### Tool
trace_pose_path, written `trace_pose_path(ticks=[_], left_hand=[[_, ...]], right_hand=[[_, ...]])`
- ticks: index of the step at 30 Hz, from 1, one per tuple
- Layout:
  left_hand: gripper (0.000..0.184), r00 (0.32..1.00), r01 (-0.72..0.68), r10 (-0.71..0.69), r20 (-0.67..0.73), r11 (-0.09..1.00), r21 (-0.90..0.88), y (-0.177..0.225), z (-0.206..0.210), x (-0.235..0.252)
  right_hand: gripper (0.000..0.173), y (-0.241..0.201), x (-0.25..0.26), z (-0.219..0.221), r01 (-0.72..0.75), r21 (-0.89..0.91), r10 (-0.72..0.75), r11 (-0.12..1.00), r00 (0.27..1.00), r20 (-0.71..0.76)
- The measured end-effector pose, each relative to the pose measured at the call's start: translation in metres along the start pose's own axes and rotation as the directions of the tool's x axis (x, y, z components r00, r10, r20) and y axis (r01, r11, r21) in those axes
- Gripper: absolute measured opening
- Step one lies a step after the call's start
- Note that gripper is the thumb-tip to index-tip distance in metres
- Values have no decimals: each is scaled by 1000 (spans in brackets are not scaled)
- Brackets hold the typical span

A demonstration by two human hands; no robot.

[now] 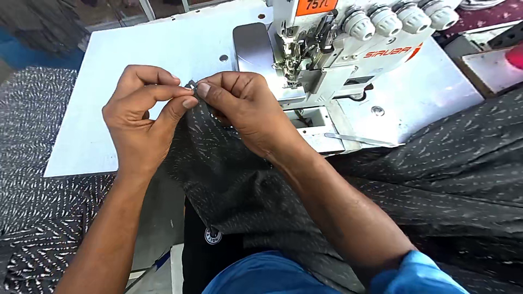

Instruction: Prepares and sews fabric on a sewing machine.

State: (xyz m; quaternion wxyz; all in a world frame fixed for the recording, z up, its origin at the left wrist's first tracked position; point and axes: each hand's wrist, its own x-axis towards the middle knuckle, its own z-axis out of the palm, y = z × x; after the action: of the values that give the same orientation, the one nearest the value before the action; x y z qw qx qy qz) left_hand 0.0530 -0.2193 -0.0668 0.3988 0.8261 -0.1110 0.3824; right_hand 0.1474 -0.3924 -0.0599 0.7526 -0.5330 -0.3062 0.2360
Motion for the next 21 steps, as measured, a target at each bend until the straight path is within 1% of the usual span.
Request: trace_pose_path(ticks=[2, 6, 8, 10, 11, 12, 13, 14, 16, 17, 19, 20, 21], left_hand=[[14, 999, 33, -34, -14, 998, -53, 0, 0, 3], [12, 997, 73, -77, -21, 984, -166, -2, 0, 5], [14, 984, 180, -175, 44, 962, -205, 2, -2, 6], [21, 941, 330, -296, 162, 905, -267, 5, -5, 8], [19, 921, 381, -331, 204, 876, -297, 6, -7, 9], [12, 917, 392, -336, 217, 863, -319, 6, -7, 11], [6, 928, 363, -313, 201, 877, -314, 7, -7, 12], [3, 948, 308, -270, 165, 908, -285, 8, -7, 13], [3, 978, 201, -186, 90, 955, -219, 14, -8, 17], [3, 984, 175, -166, 65, 967, -187, 18, -11, 22], [3, 989, 150, -148, 28, 980, -131, 21, -21, 32], [3, 987, 160, -160, 14, 980, -115, 22, -25, 35], [2, 983, 181, -181, 6, 976, -118, 22, -28, 36]], right_hand=[[15, -3, -1, 1, 30, -6, -30, 1000, 1000, 7], [14, -7, -4, 1, 46, -25, -46, 999, 999, 26], [14, -8, -5, 1, 61, -54, -59, 997, 997, 42], [13, -8, -7, 1, 66, -61, -63, 996, 996, 56], [13, -10, -8, 1, 69, -63, -65, 996, 996, 65], [14, -10, -8, 0, 80, -55, -76, 995, 994, 76], [16, -10, -9, 0, 115, -50, -110, 992, 990, 93], [18, -7, -10, -2, 185, -77, -174, 980, 977, 124], [15, 8, -21, -13, 377, -222, -334, 899, 919, 210], [14, 18, -31, -20, 439, -311, -378, 843, 895, 238], [31, 34, -53, -34, 466, -415, -375, 781, 882, 284], [34, 41, -62, -40, 450, -444, -358, 775, 891, 278], [30, 47, -70, -43, 426, -470, -345, 773, 904, 252]])
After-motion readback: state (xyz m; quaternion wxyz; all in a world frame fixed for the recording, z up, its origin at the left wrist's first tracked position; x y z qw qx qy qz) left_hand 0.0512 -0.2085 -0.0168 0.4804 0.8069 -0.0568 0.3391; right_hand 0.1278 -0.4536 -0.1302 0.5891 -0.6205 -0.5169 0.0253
